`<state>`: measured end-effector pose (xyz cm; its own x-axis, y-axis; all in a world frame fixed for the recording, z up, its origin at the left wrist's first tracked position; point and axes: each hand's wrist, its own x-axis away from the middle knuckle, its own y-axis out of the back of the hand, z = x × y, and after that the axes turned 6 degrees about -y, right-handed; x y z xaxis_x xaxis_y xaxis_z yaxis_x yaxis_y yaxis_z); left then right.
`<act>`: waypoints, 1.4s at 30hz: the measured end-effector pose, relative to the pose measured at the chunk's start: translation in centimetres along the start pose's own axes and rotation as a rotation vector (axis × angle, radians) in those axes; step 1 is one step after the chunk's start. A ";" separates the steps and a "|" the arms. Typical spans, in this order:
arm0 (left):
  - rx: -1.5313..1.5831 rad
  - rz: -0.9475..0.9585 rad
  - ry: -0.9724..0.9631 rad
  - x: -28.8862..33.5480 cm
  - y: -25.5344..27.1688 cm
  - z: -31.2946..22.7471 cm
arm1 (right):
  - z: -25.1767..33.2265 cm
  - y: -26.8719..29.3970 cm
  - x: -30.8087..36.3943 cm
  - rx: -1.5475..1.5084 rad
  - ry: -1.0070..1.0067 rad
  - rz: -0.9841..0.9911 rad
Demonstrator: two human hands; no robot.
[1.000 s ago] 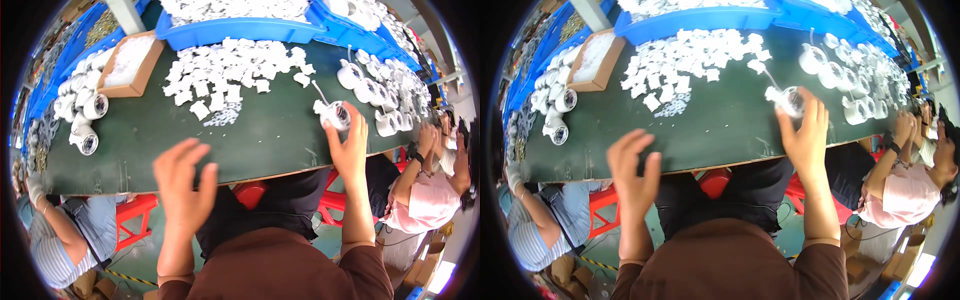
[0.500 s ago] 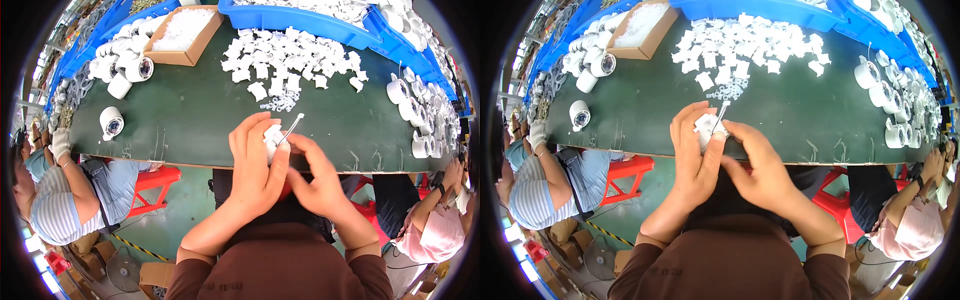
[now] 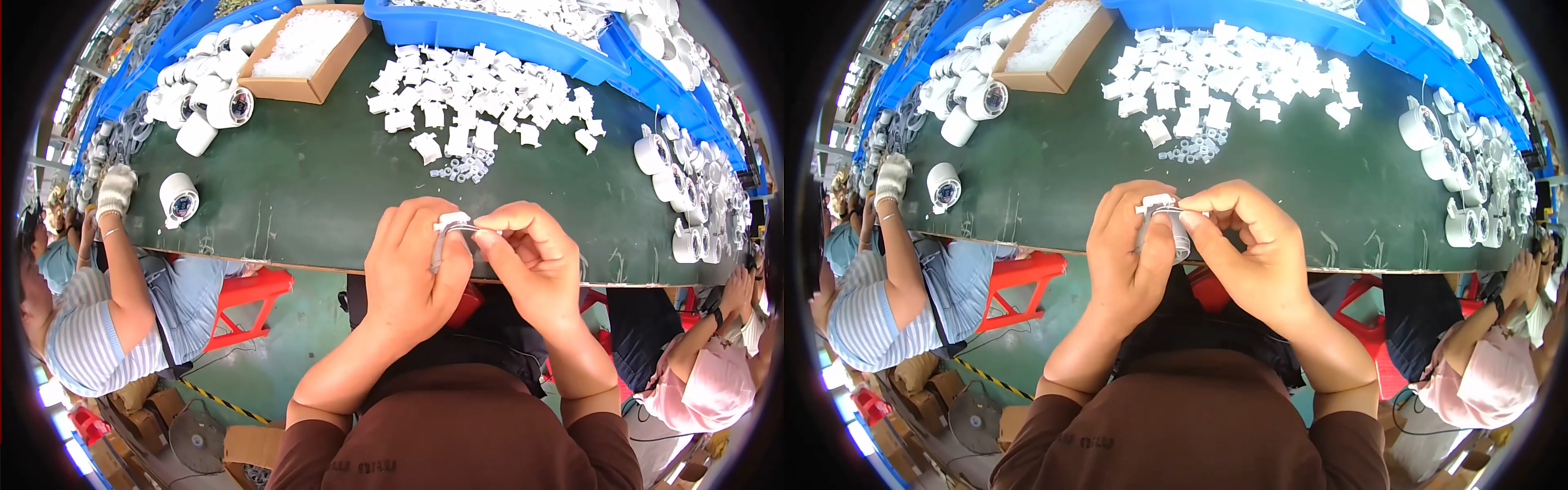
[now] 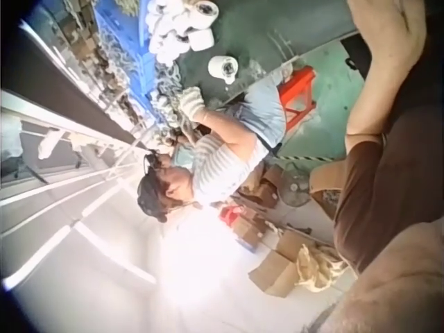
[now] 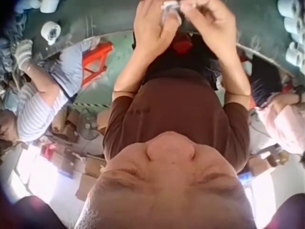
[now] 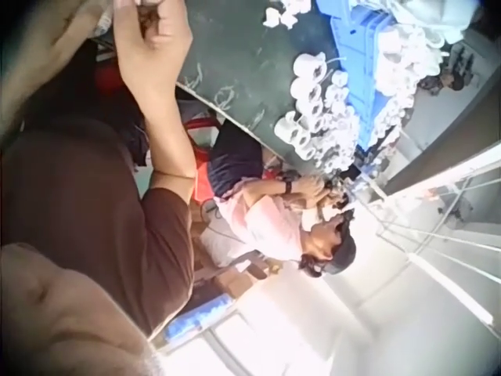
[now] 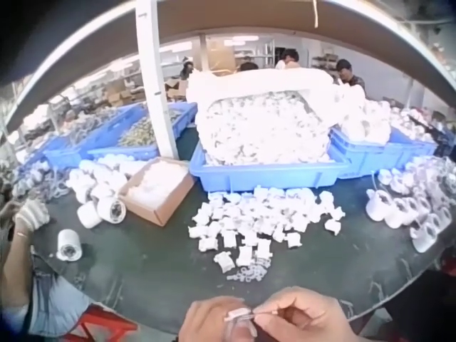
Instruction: The person picks up a white plastic component and a small wire, inserts the wire into the component, and then presses a small white cap onto it. After repeating this assembly for several units, the person reaches into a blue bin to gather more plastic components.
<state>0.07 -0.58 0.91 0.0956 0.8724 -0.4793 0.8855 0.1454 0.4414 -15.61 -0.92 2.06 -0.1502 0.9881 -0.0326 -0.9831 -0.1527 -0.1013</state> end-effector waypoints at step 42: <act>-0.045 -0.062 0.000 0.4 0.1 0.2 | 0.8 0.5 0.1 0.155 0.003 0.156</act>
<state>0.25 -0.26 0.61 0.0415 0.8614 -0.5063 0.8685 0.2194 0.4444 -16.17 -0.88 2.85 -0.3014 0.9527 -0.0391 -0.9524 -0.2989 0.0597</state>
